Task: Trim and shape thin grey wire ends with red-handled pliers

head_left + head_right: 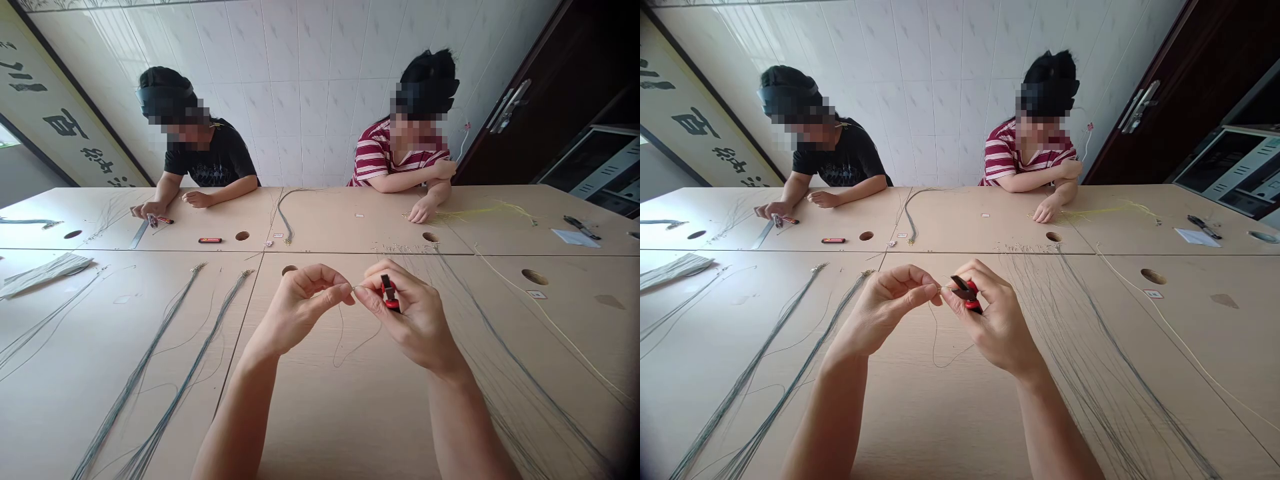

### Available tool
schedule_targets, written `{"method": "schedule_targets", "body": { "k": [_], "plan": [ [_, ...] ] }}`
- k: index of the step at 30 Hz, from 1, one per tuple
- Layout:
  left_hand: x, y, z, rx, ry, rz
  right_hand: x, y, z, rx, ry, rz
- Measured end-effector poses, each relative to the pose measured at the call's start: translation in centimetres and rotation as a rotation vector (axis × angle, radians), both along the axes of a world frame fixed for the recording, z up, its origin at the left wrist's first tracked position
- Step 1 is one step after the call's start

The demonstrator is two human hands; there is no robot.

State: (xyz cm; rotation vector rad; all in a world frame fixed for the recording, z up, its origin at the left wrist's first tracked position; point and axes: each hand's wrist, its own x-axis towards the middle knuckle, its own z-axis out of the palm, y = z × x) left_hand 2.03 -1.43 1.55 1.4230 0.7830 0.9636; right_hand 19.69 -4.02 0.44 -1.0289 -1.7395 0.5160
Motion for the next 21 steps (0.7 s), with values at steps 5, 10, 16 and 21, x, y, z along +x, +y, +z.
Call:
{"method": "schedule_targets", "body": {
  "k": [5, 10, 16, 21],
  "plan": [
    [-0.1, -0.03, -0.09, 0.003, 0.041, 0.027, 0.06, 0.12, -0.14, -0.037, 0.037, -0.04],
    [-0.1, -0.04, 0.01, -0.006, 0.072, 0.022, 0.22, 0.19, -0.15, -0.072, 0.102, -0.035],
    [-0.14, -0.09, 0.13, -0.024, 0.043, -0.011, 0.07, 0.28, -0.14, -0.101, 0.139, 0.031],
    [-0.11, -0.11, 0.18, -0.054, -0.013, -0.041, 0.02, 0.48, -0.29, -0.127, 0.141, 0.054]
  ]
}}
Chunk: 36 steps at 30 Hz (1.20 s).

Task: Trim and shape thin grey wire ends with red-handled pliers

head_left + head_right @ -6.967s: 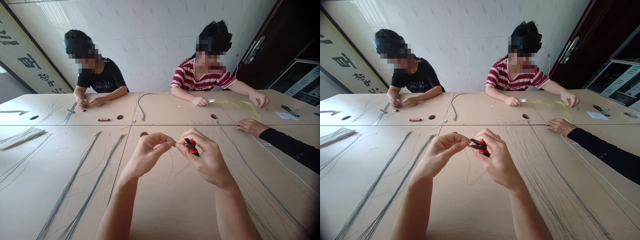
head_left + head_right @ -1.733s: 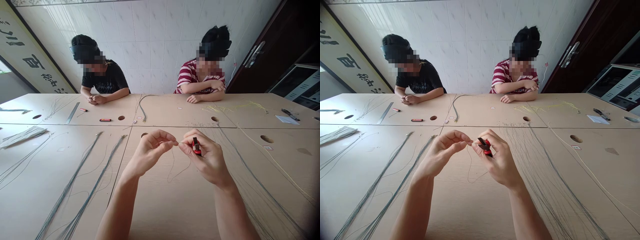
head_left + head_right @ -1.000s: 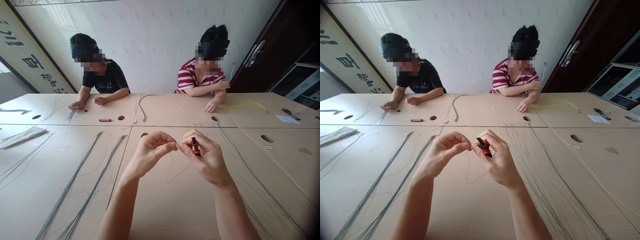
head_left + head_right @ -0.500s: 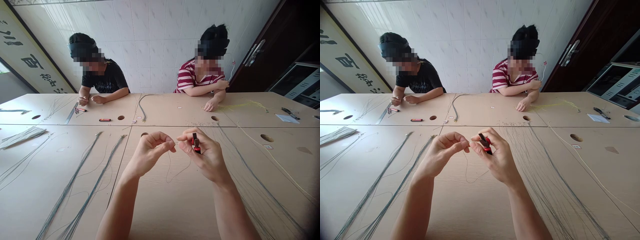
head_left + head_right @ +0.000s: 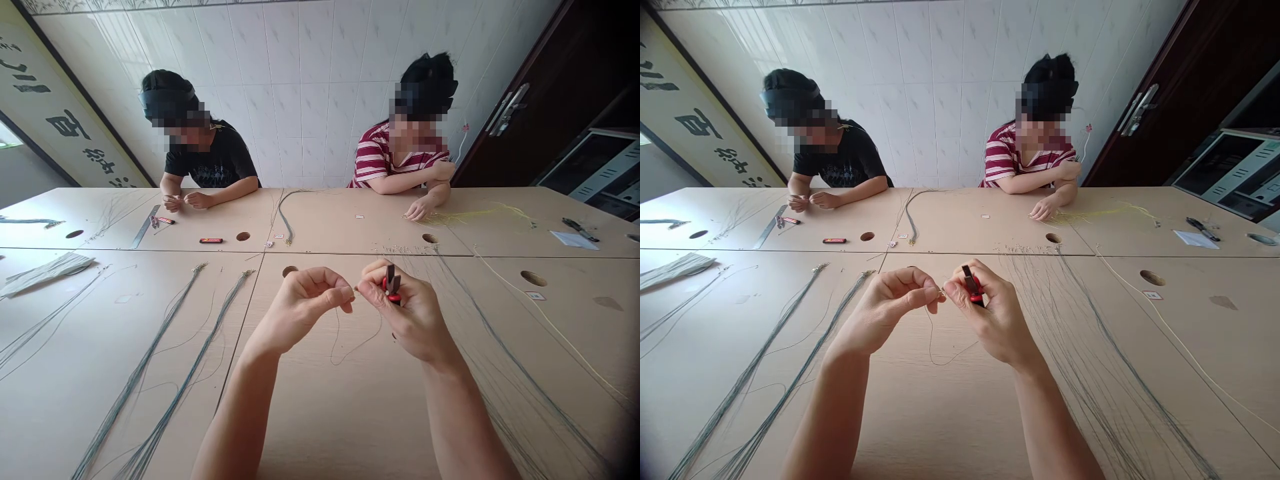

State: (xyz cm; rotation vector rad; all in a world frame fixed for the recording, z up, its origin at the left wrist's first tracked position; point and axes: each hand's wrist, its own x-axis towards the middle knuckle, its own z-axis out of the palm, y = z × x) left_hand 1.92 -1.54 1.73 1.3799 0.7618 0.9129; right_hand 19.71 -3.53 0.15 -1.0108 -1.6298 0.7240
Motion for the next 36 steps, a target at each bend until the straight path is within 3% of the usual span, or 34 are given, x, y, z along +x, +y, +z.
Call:
{"method": "schedule_targets", "body": {
  "k": [22, 36],
  "plan": [
    [2.2, -0.3, -0.7, -0.02, -0.118, 0.262, -1.6, 0.3, -0.7, -0.033, 0.127, -0.092],
    [2.7, -0.2, -1.4, 0.207, 0.114, 0.404, -1.8, 0.0, -0.9, 0.161, -0.047, -0.321]
  ]
}}
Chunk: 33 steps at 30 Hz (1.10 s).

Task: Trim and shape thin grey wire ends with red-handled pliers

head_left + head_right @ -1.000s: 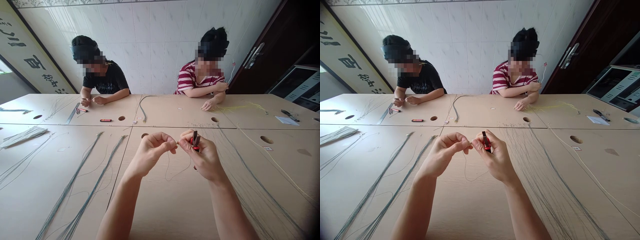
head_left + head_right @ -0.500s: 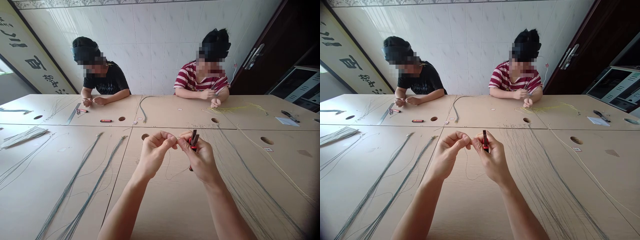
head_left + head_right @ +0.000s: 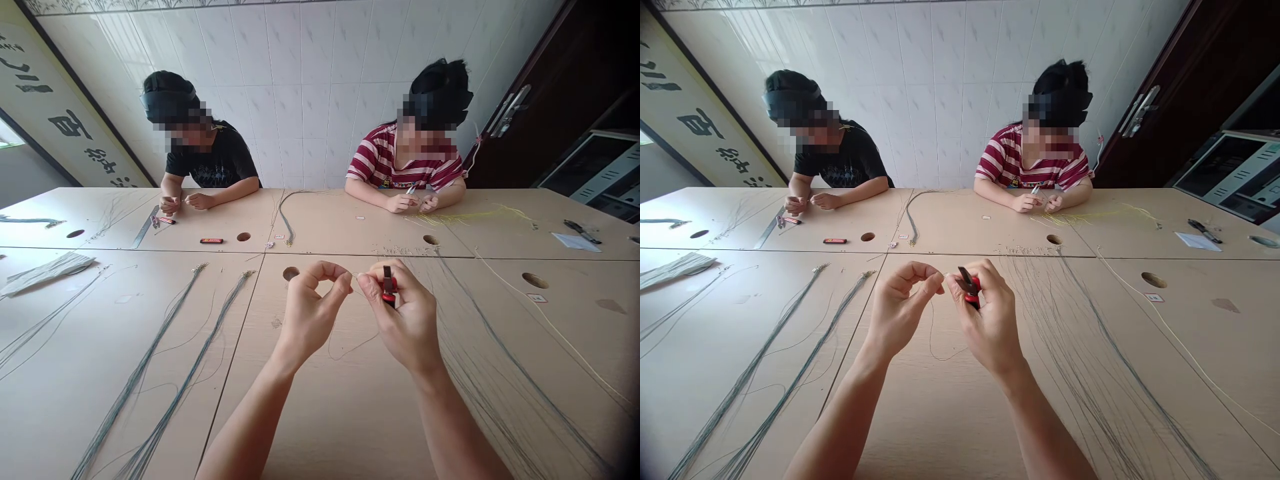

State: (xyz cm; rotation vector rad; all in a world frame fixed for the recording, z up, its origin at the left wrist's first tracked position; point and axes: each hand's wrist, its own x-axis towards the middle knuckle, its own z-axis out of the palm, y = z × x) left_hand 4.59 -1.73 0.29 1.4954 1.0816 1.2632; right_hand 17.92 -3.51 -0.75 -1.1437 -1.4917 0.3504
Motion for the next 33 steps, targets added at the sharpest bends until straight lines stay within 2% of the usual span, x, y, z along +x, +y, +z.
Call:
{"method": "schedule_targets", "body": {
  "k": [4, 10, 16, 23, 27, 33],
  "plan": [
    [0.0, -0.3, 0.3, 0.024, 0.14, 0.027, 0.5, 0.0, 0.1, 0.038, -0.073, -0.029],
    [-0.2, -0.5, 0.5, 0.035, 0.182, -0.033, 0.9, 0.2, 0.3, 0.055, -0.125, -0.034],
    [-0.4, -0.4, 0.5, 0.032, 0.176, -0.07, 1.3, 0.4, 0.3, -0.036, -0.01, 0.026],
    [-1.1, -0.1, 0.6, 0.038, 0.161, -0.066, 2.5, 0.3, 0.6, -0.239, 0.06, 0.197],
    [-1.0, -0.2, 0.7, 0.041, 0.179, -0.086, 2.6, 0.3, 0.7, -0.247, 0.063, 0.235],
    [-1.0, -0.1, 0.6, 0.005, 0.113, -0.162, 2.5, 0.2, 0.7, -0.217, 0.091, 0.199]
  ]
}}
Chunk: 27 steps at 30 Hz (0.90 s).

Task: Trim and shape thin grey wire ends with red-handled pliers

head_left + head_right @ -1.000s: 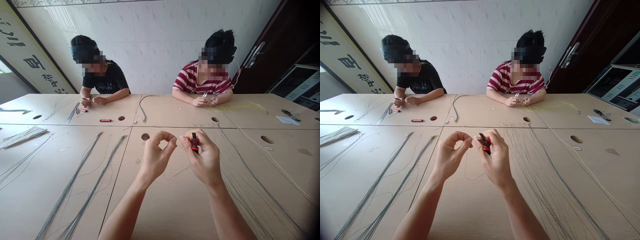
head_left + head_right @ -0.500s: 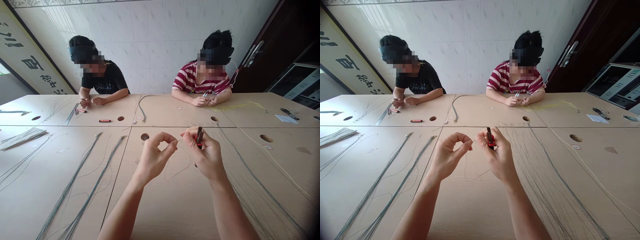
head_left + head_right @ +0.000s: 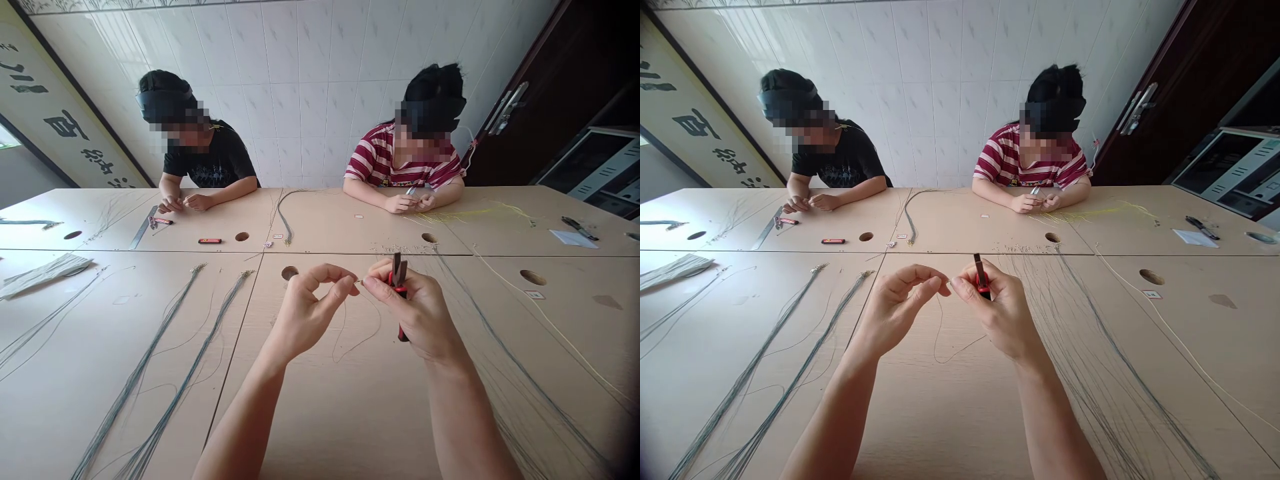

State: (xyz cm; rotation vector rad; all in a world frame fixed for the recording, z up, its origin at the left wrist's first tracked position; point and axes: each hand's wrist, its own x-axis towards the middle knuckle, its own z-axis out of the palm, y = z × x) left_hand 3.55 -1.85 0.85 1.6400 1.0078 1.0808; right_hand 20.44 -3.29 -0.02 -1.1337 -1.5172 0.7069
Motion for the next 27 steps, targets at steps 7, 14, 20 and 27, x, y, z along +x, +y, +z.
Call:
{"method": "schedule_targets", "body": {
  "k": [7, 14, 20, 27],
  "plan": [
    [-0.28, 0.07, -0.05, -0.034, -0.028, -0.06, 0.0, 0.1, -0.04, 0.015, 0.01, -0.005],
    [-0.24, 0.13, 0.25, -0.046, 0.008, -0.099, 0.01, -0.04, 0.06, 0.036, -0.032, 0.011],
    [-0.33, 0.15, 0.05, -0.036, -0.031, -0.138, 0.07, -0.27, 0.0, 0.073, -0.018, 0.033],
    [-0.3, 0.28, -0.3, 0.001, -0.087, -0.055, -0.16, -0.21, 0.06, 0.101, -0.027, 0.028]
  ]
}}
